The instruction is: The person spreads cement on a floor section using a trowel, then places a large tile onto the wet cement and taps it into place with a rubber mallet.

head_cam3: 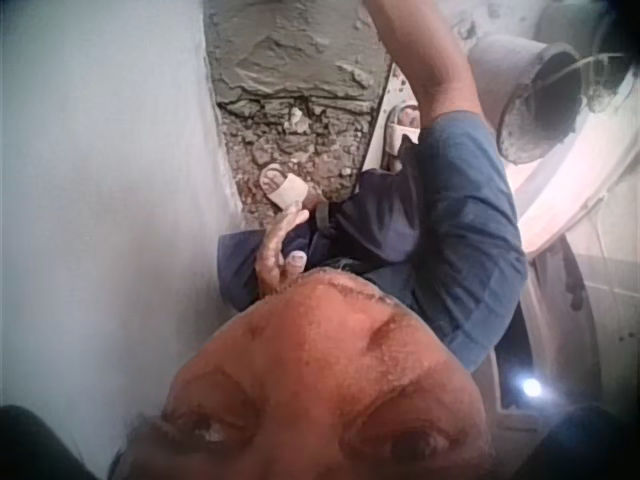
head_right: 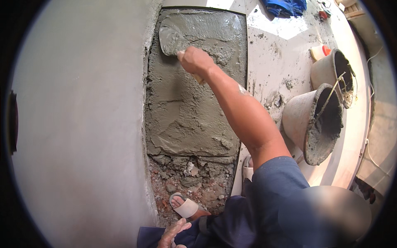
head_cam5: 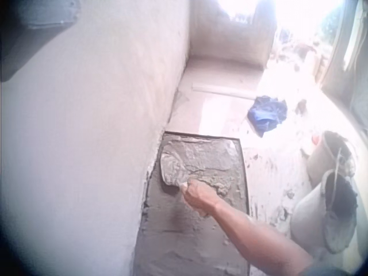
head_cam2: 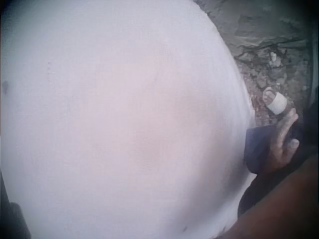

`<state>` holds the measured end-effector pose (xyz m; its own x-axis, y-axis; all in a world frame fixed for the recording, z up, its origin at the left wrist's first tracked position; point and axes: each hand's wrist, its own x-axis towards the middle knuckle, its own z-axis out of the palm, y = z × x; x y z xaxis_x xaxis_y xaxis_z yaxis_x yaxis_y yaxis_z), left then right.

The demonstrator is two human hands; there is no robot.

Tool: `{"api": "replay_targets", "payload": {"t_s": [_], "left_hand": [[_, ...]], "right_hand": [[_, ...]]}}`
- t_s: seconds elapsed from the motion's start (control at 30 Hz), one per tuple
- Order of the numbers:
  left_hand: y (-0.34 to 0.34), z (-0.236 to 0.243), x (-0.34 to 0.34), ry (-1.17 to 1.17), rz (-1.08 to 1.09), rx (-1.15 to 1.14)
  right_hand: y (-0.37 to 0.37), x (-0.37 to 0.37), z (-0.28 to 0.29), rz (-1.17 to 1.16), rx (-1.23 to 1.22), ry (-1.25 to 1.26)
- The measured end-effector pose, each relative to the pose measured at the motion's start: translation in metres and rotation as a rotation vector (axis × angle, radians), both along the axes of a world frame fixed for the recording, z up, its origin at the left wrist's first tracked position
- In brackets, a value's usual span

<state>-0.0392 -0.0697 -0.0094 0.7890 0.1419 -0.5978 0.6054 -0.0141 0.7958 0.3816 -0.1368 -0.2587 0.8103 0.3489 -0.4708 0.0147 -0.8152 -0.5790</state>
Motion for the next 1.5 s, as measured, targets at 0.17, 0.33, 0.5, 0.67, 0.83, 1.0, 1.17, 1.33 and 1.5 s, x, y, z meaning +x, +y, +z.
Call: {"api": "replay_targets", "payload": {"t_s": [0.17, 0.33, 0.5, 0.67, 0.83, 1.0, 1.17, 1.33, 1.5], "left_hand": [[-0.005, 0.007, -0.003, -0.036, -0.024, 0.005], [-0.015, 0.017, -0.013, -0.086, -0.086, 0.063], [-0.020, 0.019, -0.018, -0.131, -0.113, 0.151], [-0.008, 0.020, -0.013, -0.124, -0.182, 0.134], [0.001, 0.010, -0.008, -0.118, -0.086, -0.014], [0.003, 0.004, -0.001, -0.040, -0.007, -0.081], [-0.003, 0.011, 0.001, 0.030, 0.015, -0.043], [-0.009, 0.016, -0.008, -0.110, -0.107, 0.038], [-0.006, 0.014, -0.021, -0.233, -0.174, 0.083]], "right_hand": [[-0.063, -0.119, 0.017, 0.199, -0.053, 0.091], [-0.122, -0.198, 0.054, 0.386, -0.040, 0.183], [-0.104, -0.128, 0.083, 0.136, -0.046, 0.197], [-0.031, 0.016, 0.074, 0.135, -0.029, -0.097], [0.037, 0.096, 0.056, 0.454, -0.337, -0.377], [0.038, 0.083, 0.057, 0.822, -0.497, -0.415], [0.014, 0.002, 0.067, 0.503, -0.226, 0.022], [-0.006, -0.061, 0.075, 0.484, -0.099, 0.028], [-0.023, -0.061, 0.093, 0.356, -0.049, 0.172]]}}
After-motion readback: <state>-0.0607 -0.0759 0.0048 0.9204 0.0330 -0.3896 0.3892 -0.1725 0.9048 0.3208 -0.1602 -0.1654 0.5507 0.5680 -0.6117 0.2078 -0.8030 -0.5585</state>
